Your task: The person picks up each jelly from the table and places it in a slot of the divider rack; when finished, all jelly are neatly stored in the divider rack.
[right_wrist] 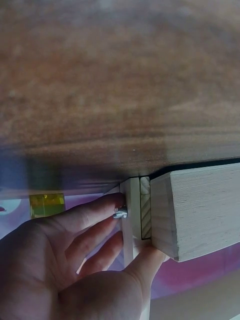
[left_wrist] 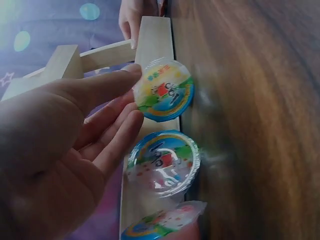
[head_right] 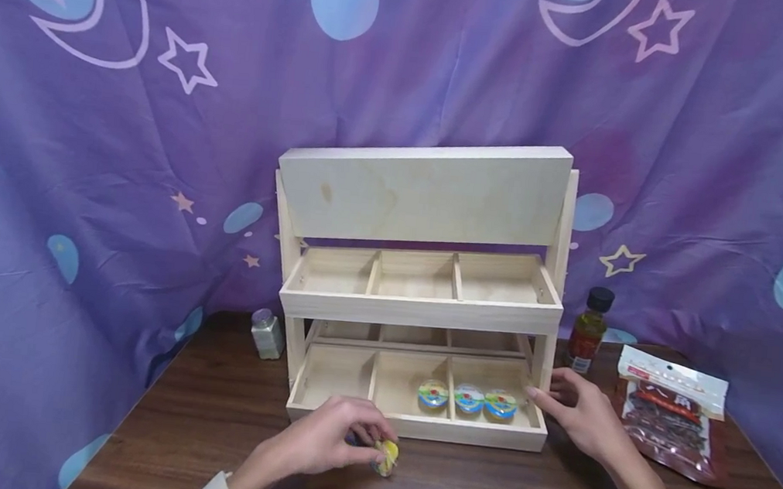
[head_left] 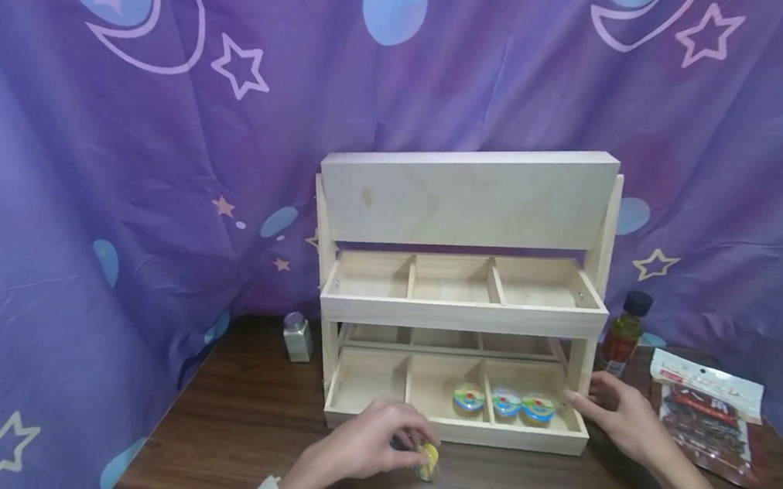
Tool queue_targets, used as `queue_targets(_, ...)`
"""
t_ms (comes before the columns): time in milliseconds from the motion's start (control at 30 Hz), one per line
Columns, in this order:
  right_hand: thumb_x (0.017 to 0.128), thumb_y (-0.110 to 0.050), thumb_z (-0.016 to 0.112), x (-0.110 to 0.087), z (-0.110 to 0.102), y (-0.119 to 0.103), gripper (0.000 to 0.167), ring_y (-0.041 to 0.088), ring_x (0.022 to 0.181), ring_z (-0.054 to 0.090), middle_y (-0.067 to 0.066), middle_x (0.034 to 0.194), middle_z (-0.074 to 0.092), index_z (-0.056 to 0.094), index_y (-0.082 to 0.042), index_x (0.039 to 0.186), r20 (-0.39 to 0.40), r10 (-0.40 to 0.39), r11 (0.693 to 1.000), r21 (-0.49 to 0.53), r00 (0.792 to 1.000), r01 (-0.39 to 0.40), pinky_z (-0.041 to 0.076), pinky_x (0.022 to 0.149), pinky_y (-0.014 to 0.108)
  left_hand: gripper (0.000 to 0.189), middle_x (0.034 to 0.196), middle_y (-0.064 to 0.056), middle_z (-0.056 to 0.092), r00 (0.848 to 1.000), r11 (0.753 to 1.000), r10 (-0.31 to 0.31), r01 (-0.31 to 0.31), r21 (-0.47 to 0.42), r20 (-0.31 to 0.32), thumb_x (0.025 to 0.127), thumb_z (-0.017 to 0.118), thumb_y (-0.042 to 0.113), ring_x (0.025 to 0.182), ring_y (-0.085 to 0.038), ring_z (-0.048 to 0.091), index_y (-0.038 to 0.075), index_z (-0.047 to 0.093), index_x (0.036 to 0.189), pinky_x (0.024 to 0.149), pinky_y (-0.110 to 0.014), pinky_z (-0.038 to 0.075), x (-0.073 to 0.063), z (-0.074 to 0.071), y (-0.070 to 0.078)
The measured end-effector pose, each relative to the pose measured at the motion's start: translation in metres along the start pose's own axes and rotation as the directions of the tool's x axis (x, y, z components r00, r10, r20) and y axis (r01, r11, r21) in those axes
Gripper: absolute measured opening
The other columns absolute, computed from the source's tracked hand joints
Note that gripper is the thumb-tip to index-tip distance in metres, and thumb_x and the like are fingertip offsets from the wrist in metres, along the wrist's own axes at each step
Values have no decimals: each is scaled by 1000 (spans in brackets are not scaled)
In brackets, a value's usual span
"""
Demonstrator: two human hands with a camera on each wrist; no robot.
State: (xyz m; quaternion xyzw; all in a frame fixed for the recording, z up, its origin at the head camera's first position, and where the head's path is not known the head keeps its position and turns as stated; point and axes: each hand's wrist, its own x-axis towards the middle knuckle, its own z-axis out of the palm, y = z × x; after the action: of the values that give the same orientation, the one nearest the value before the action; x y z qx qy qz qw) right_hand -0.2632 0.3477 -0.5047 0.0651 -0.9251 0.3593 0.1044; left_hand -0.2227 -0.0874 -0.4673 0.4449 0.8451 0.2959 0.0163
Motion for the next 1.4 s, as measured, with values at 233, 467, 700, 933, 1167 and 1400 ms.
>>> queue_targets(233, 99, -35, 80, -1, 2, -2, 47, 15, 99, 74, 25, 117, 79, 70, 0, 129, -2, 1, 1000, 3, 1000, -1, 56, 83, 24, 22, 104, 7, 74, 999, 998, 38, -39, 43, 32, 99, 78, 14, 91, 10, 62, 19, 80, 121, 81, -4, 54, 0, 8, 1)
queue_targets(467, 99, -34, 81, -2, 1, -1, 42, -7, 92, 66, 22, 116, 80, 71, -3, 126, -19, -20, 1000, 8, 1000, 20, 54, 83, 21, 30, 104, 4, 73, 999, 999, 31, -31, 26, 26, 101, 74, 12, 92, 9, 62, 16, 76, 131, 83, -3, 53, 0, 13, 2)
queue_targets(700, 100, -34, 80, -2, 1, -3, 42, -5, 93, 67, 22, 117, 80, 71, -2, 126, -9, -15, 1000, 17, 1000, 16, 55, 84, 21, 27, 114, 4, 74, 998, 998, -53, 52, 29, 30, 101, 73, 10, 95, 10, 63, 16, 76, 127, 84, -5, 54, 0, 12, 5)
queue_targets(933, 100, -36, 80, -1, 1, -3, 45, 10, 97, 72, 25, 118, 79, 70, -1, 127, 1, 4, 1000, 4, 1000, -4, 56, 83, 24, 18, 108, 7, 80, 996, 997, -76, 75, 30, 38, 103, 73, 14, 89, 10, 66, 16, 78, 120, 79, -7, 55, 1, 13, 6)
queue_targets(1167, 100, -36, 79, -1, 0, -2, 47, 37, 105, 78, 28, 119, 78, 69, 1, 128, 4, 9, 1000, 9, 1000, -9, 56, 83, 26, 35, 112, 4, 82, 1000, 998, -14, 14, 56, -6, 103, 68, 8, 90, 8, 68, 17, 72, 136, 81, -7, 55, 1, 15, 5)
queue_targets(1400, 100, -35, 79, -1, 0, -3, 48, 33, 105, 77, 28, 119, 78, 69, 2, 128, 8, 8, 1000, 16, 1000, -8, 56, 82, 24, 34, 117, 3, 78, 997, 982, 48, -35, 188, -64, 100, 71, 8, 91, 7, 62, 15, 74, 133, 81, -5, 52, 1, 18, 7)
